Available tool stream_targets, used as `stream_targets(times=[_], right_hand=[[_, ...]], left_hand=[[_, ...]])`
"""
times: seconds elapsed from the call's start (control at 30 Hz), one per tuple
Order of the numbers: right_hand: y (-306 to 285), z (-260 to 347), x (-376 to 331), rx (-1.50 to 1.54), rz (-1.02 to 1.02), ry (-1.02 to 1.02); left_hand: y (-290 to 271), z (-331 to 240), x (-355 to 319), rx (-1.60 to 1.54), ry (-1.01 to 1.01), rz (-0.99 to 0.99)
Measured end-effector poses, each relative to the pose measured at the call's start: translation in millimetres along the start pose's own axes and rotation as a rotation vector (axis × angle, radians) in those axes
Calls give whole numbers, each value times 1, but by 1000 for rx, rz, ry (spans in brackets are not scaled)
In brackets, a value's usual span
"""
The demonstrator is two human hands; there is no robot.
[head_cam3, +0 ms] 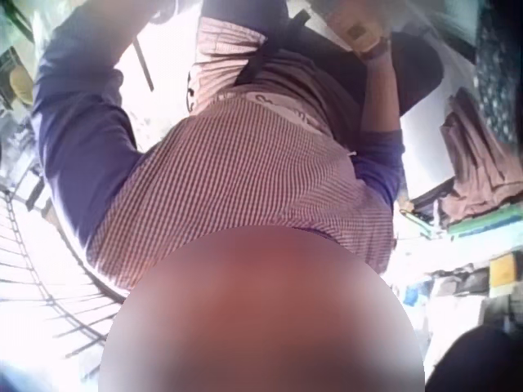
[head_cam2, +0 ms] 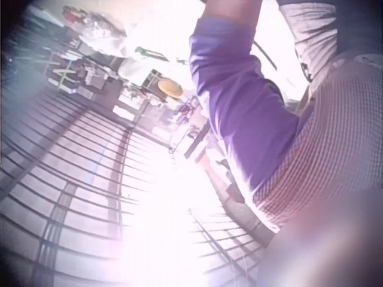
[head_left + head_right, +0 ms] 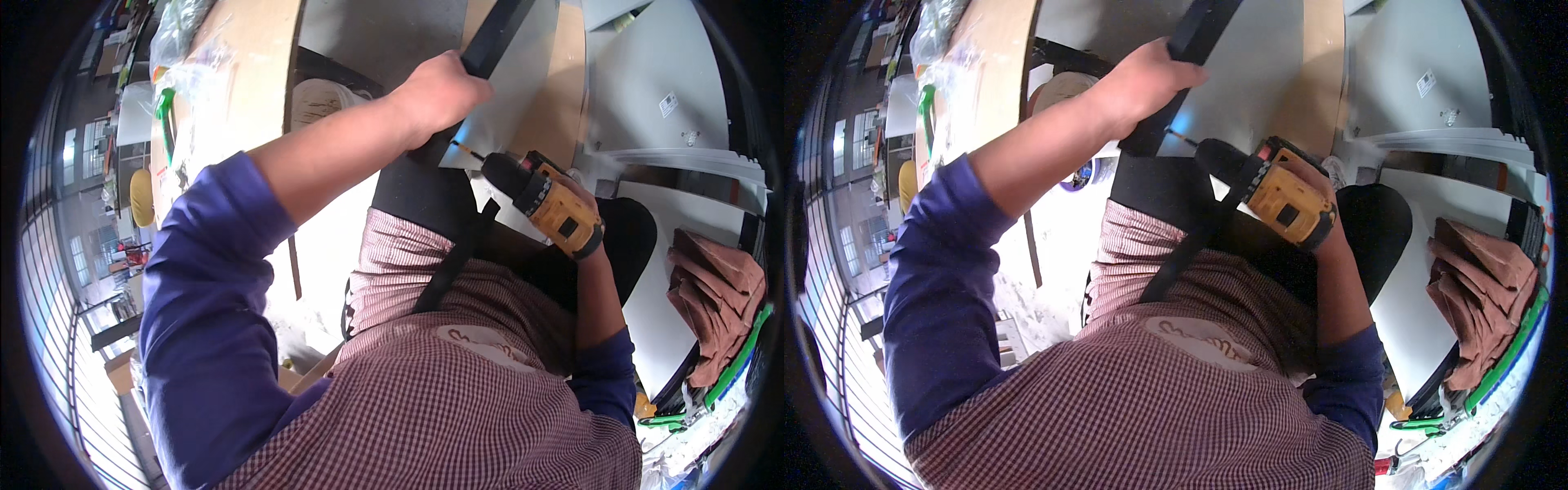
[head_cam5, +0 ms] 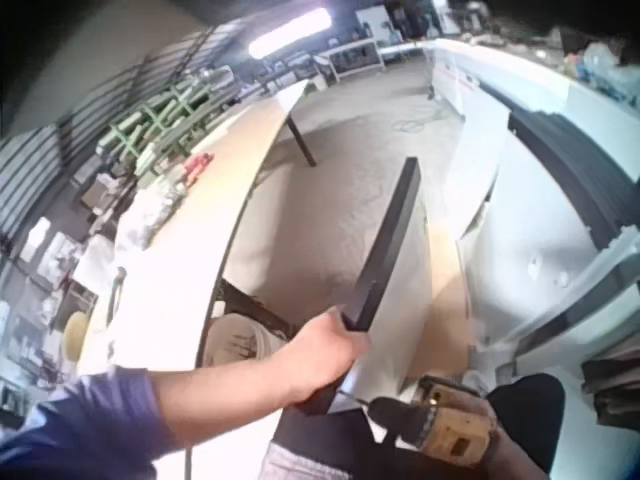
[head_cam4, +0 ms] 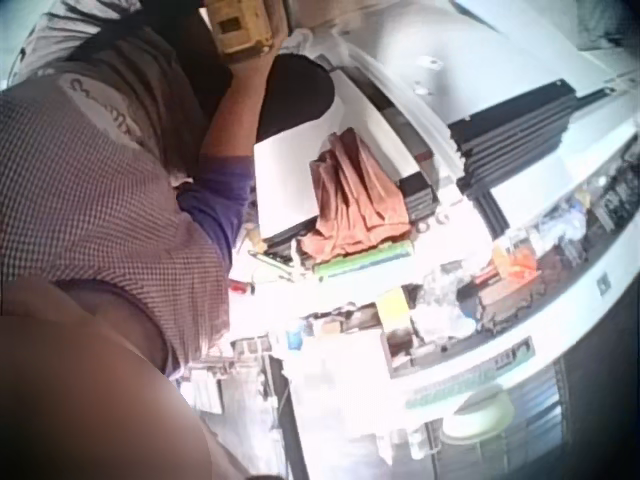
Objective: The person attaches black plastic edging to a white board using a cordless drill and screws. They align the edging, drill screws into pre-drilled holes, and repeat the process on multiple boards.
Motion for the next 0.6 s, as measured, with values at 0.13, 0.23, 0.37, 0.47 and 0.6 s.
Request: stream_targets(times=[0.13,0.23,0.37,0.47,0.6], right_hand=[[0,27,-21,-446,-95,-458],[-3,20,-28,-511,-101,-540],[-16,-3,-26,-315,-105,-426],[-20,-12,-25,-288,-126,-378],[-22,-16,-24,-307,-130,-369]], left_hand=[[10,-6,-15,-276,61,113],[8,9,-32,-659,38,139],[7,43,-49,-963,42,134],[11,63,-70,-1089,204,113],[22,93,-95,-1031,272,1]])
Point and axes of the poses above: each hand's wrist, its own x-axis towards the middle knuckle, its own y-axis out of the palm, z = x × y, the point moved 9 cm from there along x, towards the middle knuckle, and after that the axes turned 1 degree about z, right-handed, at the moved point
